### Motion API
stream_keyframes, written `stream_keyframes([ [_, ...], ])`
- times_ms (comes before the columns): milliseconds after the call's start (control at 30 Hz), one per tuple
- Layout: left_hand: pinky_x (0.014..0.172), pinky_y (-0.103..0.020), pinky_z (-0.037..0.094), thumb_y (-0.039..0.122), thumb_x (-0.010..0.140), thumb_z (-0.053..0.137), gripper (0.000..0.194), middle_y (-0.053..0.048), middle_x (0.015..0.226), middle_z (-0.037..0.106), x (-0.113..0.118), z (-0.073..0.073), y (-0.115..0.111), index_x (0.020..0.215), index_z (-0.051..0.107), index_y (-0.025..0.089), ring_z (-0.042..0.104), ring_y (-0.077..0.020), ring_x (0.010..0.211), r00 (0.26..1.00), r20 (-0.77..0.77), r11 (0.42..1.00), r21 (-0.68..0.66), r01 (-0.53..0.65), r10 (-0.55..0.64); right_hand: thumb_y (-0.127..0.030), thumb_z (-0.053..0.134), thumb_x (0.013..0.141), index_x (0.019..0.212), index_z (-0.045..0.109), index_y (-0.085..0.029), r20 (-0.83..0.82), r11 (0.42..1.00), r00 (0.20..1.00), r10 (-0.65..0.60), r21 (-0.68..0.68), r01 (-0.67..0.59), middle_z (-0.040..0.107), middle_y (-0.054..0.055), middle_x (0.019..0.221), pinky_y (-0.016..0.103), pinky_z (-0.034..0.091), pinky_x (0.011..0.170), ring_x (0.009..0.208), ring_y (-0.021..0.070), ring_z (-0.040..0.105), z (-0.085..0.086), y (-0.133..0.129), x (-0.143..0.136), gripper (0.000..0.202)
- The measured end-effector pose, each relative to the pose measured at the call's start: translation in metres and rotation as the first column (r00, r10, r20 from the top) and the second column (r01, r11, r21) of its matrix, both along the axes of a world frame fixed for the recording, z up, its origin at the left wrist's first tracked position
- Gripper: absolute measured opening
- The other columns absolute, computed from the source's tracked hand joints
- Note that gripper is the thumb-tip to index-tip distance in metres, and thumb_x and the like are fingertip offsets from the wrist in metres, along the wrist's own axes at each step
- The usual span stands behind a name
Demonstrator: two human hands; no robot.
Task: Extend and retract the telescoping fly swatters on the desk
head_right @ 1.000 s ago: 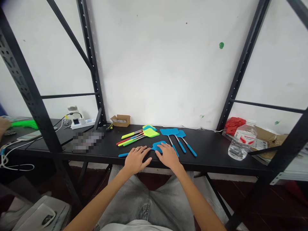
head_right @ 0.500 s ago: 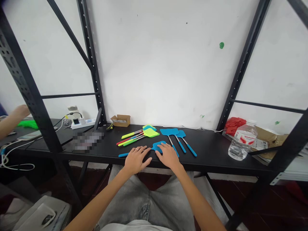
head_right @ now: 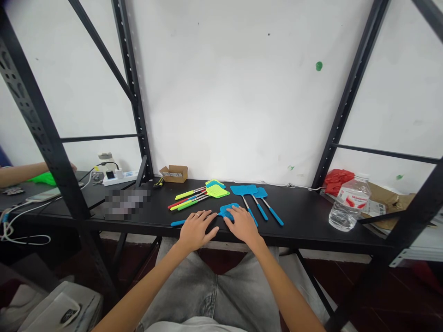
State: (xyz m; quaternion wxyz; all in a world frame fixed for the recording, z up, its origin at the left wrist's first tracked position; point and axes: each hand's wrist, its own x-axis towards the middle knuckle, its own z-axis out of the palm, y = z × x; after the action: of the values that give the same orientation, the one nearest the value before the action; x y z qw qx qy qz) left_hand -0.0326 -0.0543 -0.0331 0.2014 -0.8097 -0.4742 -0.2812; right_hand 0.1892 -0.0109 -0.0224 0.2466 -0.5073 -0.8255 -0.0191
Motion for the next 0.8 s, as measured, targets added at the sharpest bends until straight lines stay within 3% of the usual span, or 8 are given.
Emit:
stream_keyframes([
  [800, 0.097, -0.047, 0.045, 0.055, 0.099, 0.046, 0.05, -0.009, 0.135, 0.065, -0.0003, -0.0018, 0.0013, 0.136, 0.061, 0.025, 0.059, -0.0316, 0.121, 1.0, -0.006, 1.0, 0.002, -0.007, 0.007, -0.053, 0.04, 0.1, 0.139, 0.062, -0.022, 0.001, 1.0, 1.0, 0.001, 0.01, -0.001, 0.056, 0.011, 0.147, 0.05, 0.041, 0.113, 0.14, 0.0322, 0.047, -0.0003, 0.0003, 0.0002, 0.054],
])
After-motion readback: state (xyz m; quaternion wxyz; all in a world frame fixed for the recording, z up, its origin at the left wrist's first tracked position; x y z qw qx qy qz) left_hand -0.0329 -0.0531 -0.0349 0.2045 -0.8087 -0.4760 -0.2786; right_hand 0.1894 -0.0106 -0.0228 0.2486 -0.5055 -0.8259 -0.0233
